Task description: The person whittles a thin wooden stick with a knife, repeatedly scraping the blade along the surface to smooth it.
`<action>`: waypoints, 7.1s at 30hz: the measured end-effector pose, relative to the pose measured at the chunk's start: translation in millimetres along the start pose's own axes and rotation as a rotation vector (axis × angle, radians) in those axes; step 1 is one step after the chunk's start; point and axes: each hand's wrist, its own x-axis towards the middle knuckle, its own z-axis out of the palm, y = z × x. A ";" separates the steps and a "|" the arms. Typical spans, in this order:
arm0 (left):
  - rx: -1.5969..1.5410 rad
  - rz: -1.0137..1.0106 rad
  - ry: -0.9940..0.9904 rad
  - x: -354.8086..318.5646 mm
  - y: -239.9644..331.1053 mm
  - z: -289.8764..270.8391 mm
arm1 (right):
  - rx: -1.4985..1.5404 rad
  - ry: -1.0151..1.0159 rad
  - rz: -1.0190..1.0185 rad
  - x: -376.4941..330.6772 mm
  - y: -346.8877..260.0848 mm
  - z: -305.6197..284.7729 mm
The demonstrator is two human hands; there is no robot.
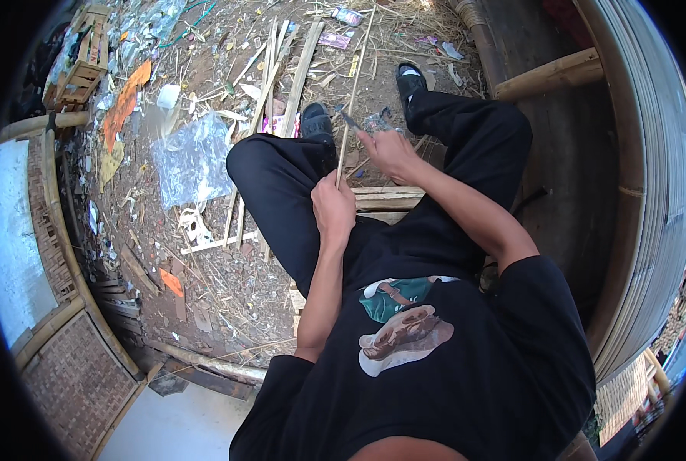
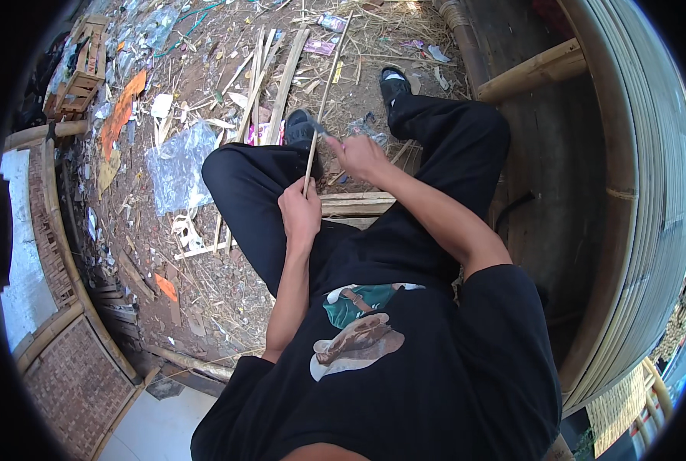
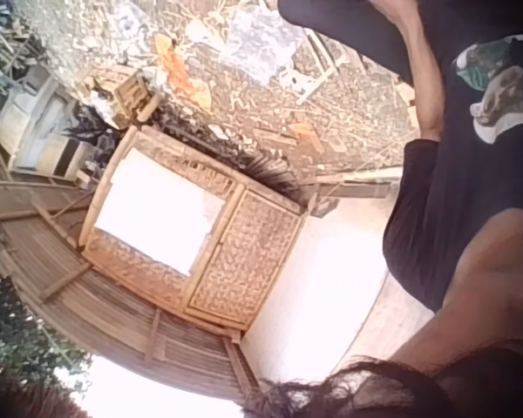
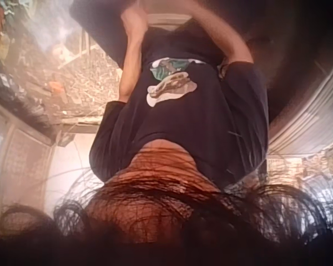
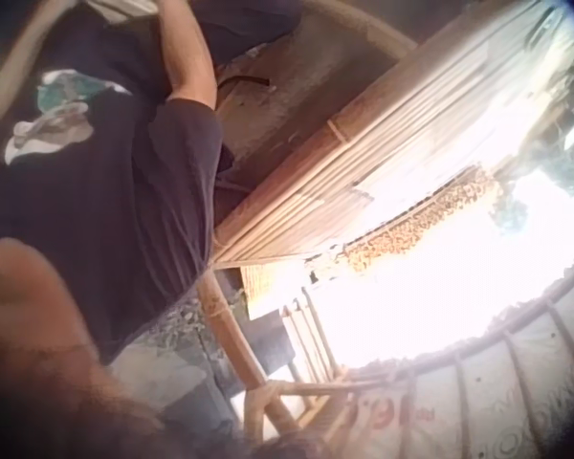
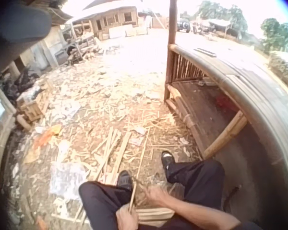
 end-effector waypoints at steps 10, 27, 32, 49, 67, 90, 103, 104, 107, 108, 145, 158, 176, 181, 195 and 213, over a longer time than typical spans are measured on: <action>-0.092 0.022 -0.082 2.2 1.7 0.1 | 0.165 0.136 -0.143 -0.4 -14.8 -41.2; -0.936 -0.286 -0.740 31.2 -1.0 -27.1 | 0.045 0.038 -0.119 -12.6 -14.6 -19.0; -0.882 -0.309 -0.917 32.6 8.9 -40.0 | -0.010 0.062 -0.091 -14.3 -17.5 -27.3; -0.528 -0.254 -0.517 40.0 -20.9 8.1 | -0.298 -0.074 -0.199 -26.4 -27.4 -10.2; -0.117 -0.057 -0.425 34.9 -15.7 18.0 | -0.329 -0.127 -0.058 15.6 -18.9 -17.5; -0.245 -0.040 -0.357 25.7 1.0 0.5 | -0.318 -0.056 0.151 33.8 13.7 -46.5; -0.287 0.033 -0.309 35.6 -9.4 4.6 | 0.124 -0.114 -0.097 -4.1 -4.4 -34.9; -0.436 -0.056 -0.431 35.9 -10.4 3.0 | 0.123 -0.111 -0.099 -4.0 -3.3 -33.6; -0.659 -0.112 -0.633 34.6 -13.4 4.1 | 0.152 -0.059 -0.102 -5.8 -8.4 -28.9; -0.736 -0.081 -0.717 32.5 -14.0 4.1 | 0.463 -0.136 -0.017 -12.3 -21.6 -32.1; -0.861 -0.347 -0.844 17.2 1.1 -25.6 | -0.113 0.073 -0.221 10.8 4.1 -64.0; -0.897 -0.335 -0.717 23.1 -2.6 -15.3 | -0.152 -0.163 -0.417 -43.4 -18.7 -18.0; -0.913 -0.313 -0.818 19.9 4.7 -26.2 | -0.166 0.095 -0.259 5.4 6.3 -55.7; -0.916 -0.284 -0.726 27.0 -3.7 -13.2 | 0.025 -0.109 -0.380 -31.6 -15.6 -30.5; -0.204 0.041 -0.334 25.1 -3.8 -4.9 | -0.215 -0.176 -0.384 -29.8 -14.7 -6.4; -0.869 -0.269 -0.738 17.2 -1.6 -29.6 | -0.075 -0.147 -0.357 -43.1 -25.2 -31.4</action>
